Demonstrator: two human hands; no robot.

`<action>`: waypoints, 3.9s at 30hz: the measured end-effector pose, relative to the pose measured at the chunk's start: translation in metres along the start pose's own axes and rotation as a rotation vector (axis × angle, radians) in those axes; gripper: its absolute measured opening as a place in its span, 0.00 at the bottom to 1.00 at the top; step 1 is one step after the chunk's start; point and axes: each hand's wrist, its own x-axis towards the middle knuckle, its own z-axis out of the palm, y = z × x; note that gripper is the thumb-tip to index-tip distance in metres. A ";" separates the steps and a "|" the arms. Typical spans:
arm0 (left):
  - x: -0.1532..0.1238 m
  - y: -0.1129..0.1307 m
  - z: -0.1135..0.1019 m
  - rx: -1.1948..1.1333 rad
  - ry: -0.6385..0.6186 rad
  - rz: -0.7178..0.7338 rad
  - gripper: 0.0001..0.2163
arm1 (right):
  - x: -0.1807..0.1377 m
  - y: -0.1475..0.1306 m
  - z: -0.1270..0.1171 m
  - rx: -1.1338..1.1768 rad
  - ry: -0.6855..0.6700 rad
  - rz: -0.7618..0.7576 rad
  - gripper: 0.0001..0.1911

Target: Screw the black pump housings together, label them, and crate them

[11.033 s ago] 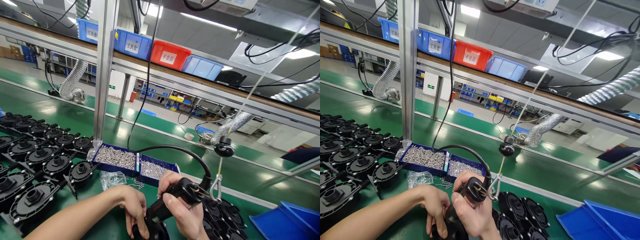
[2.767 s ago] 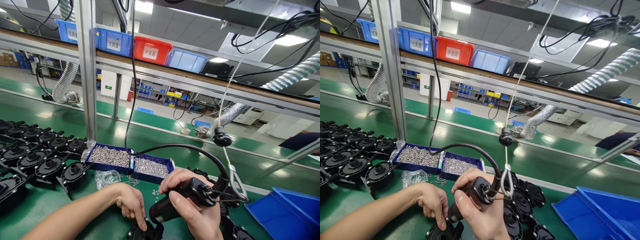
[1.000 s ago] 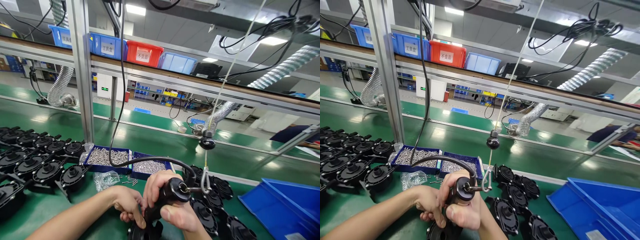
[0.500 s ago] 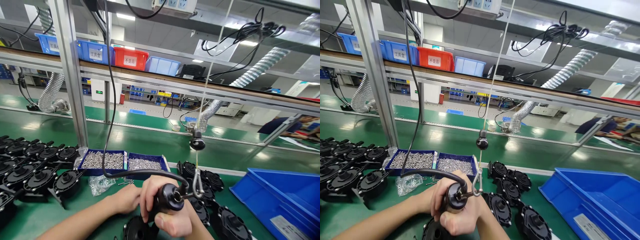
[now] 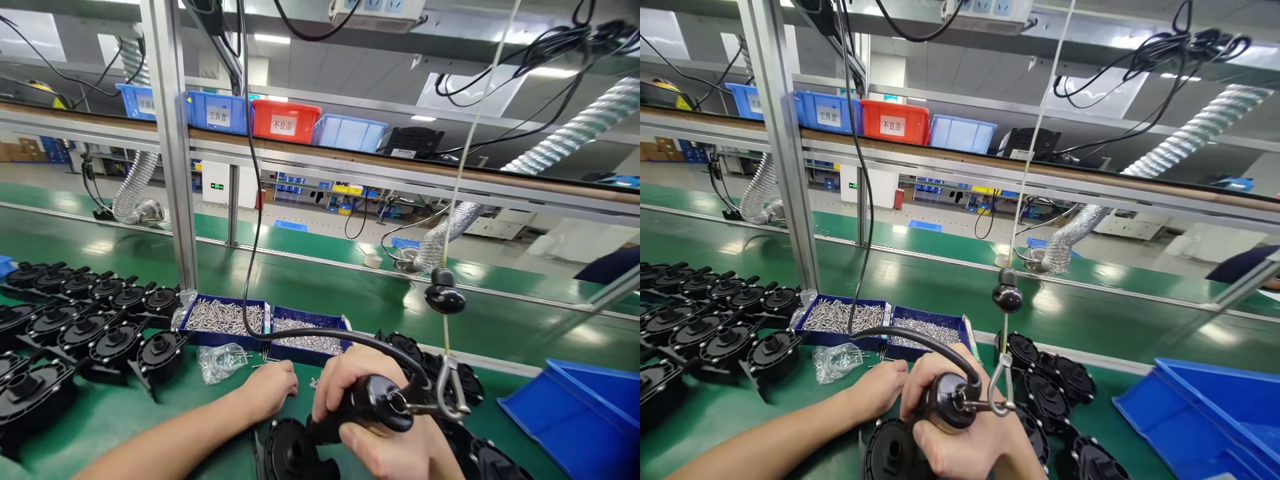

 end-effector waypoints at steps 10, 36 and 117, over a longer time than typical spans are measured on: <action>-0.006 -0.021 -0.030 -0.473 -0.447 -0.330 0.05 | -0.006 -0.003 0.002 -0.031 0.015 0.077 0.05; 0.005 -0.040 -0.037 -0.636 -0.900 -0.306 0.24 | -0.001 0.001 -0.003 -0.025 -0.056 0.050 0.07; 0.000 -0.014 -0.031 -0.572 -0.917 -0.196 0.30 | 0.024 0.037 0.069 0.999 0.070 0.060 0.27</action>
